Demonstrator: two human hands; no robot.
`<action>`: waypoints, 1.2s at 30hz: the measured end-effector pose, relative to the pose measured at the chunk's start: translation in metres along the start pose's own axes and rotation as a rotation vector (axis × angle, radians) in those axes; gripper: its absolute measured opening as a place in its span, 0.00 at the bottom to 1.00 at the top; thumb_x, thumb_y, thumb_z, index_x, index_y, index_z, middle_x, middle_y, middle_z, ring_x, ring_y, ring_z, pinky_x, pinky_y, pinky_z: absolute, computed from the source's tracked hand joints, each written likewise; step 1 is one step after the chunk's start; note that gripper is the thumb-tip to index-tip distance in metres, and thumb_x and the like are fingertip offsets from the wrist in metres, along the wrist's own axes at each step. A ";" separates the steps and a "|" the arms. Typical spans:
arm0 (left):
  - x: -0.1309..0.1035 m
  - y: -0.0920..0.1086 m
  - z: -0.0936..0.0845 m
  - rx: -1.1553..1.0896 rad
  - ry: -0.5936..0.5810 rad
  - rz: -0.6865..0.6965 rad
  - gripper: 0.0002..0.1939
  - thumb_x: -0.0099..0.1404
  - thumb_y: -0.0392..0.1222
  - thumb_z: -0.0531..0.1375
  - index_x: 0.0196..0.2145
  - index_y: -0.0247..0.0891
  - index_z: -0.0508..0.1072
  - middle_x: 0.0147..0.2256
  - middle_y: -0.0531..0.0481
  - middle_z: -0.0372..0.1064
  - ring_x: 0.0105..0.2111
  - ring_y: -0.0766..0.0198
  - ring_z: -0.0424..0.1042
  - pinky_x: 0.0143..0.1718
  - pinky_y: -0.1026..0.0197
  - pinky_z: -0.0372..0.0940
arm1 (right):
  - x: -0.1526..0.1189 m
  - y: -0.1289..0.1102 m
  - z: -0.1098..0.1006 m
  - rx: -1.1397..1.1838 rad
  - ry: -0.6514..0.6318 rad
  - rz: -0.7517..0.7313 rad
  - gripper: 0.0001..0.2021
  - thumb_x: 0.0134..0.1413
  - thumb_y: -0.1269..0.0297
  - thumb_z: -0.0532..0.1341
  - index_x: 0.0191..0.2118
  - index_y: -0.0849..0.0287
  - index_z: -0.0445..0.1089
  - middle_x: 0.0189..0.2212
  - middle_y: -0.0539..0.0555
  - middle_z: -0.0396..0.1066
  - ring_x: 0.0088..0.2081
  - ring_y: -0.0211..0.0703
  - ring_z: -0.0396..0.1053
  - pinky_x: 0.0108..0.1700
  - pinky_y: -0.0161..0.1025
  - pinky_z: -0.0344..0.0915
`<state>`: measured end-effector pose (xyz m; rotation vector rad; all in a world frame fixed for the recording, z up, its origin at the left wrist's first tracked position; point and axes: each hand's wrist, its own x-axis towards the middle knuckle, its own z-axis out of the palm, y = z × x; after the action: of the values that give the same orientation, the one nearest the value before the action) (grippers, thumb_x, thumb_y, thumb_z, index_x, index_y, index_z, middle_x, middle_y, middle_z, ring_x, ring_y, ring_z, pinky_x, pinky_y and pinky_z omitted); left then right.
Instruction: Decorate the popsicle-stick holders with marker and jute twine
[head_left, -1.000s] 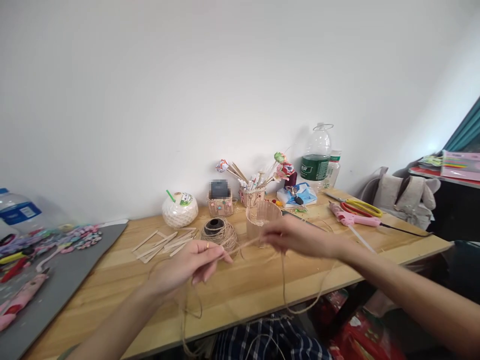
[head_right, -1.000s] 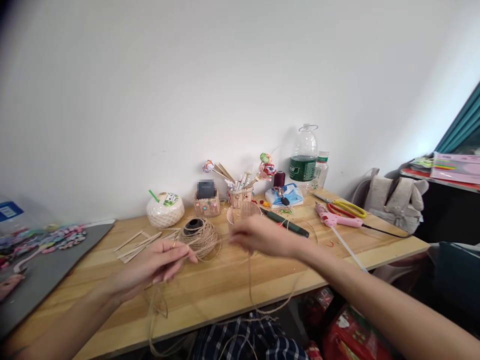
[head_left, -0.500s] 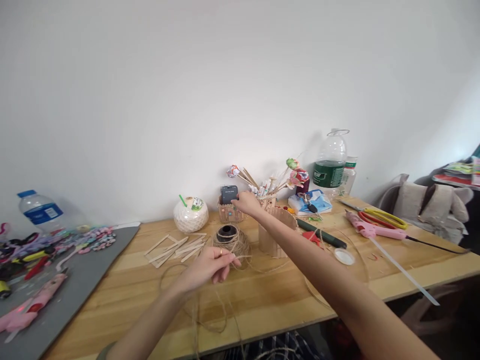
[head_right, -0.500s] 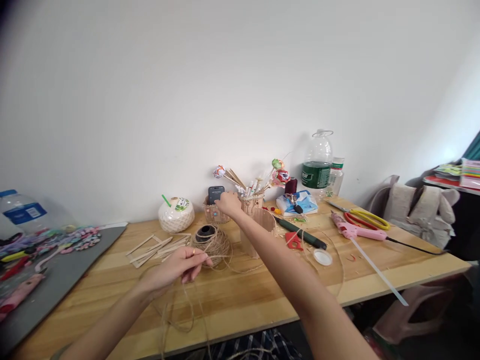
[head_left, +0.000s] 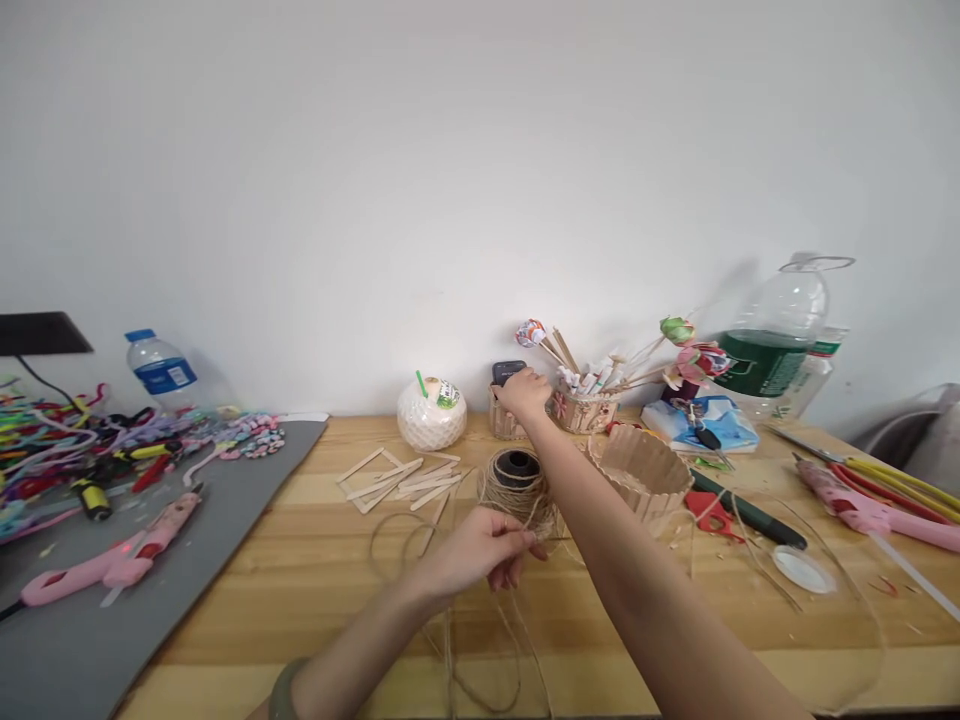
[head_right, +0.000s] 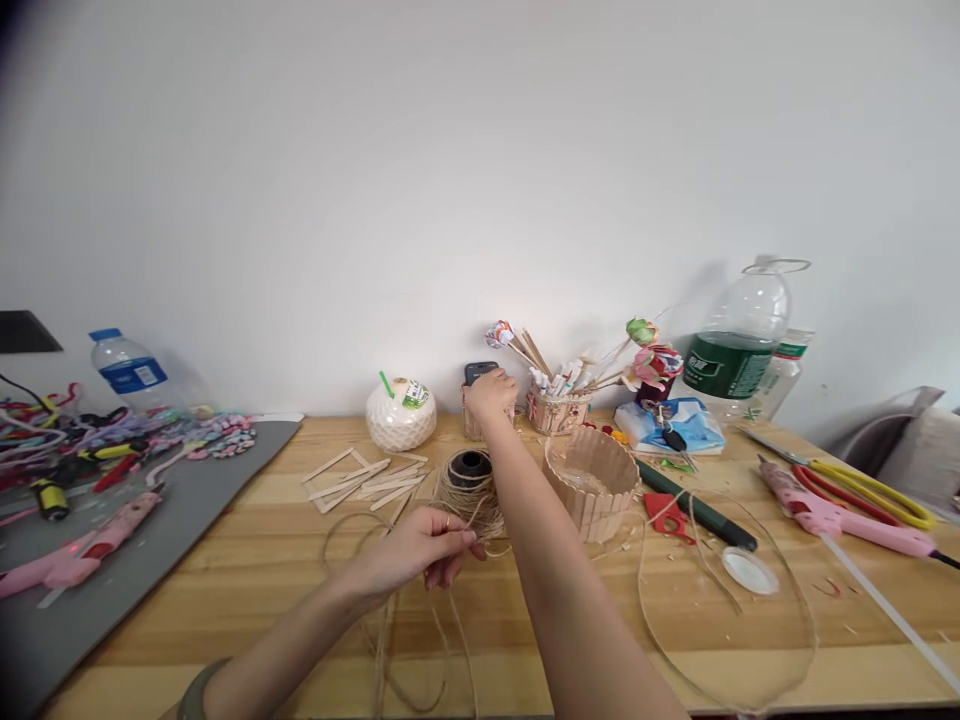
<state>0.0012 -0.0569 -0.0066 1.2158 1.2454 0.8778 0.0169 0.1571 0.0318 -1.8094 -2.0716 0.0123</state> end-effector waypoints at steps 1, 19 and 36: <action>0.000 -0.001 -0.001 -0.005 -0.002 -0.002 0.22 0.52 0.57 0.57 0.27 0.32 0.74 0.14 0.58 0.60 0.15 0.72 0.55 0.18 0.65 0.50 | 0.001 0.000 0.002 -0.005 0.011 0.006 0.17 0.59 0.61 0.57 0.51 0.63 0.63 0.49 0.59 0.65 0.46 0.47 0.67 0.46 0.49 0.66; -0.004 -0.002 -0.005 0.002 0.026 -0.018 0.20 0.52 0.56 0.57 0.26 0.33 0.73 0.14 0.58 0.60 0.15 0.71 0.56 0.18 0.65 0.50 | 0.011 0.011 0.012 0.036 0.052 -0.066 0.16 0.59 0.61 0.57 0.50 0.63 0.64 0.47 0.58 0.66 0.45 0.46 0.68 0.45 0.48 0.67; -0.007 0.004 -0.004 0.052 0.028 -0.021 0.20 0.52 0.56 0.57 0.26 0.33 0.72 0.15 0.57 0.61 0.16 0.71 0.57 0.19 0.65 0.52 | 0.012 0.011 0.004 0.031 -0.020 -0.076 0.16 0.59 0.61 0.57 0.50 0.63 0.64 0.48 0.58 0.66 0.45 0.46 0.68 0.45 0.48 0.67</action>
<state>-0.0036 -0.0621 -0.0005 1.2331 1.3091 0.8541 0.0255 0.1715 0.0283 -1.7180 -2.1407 0.0411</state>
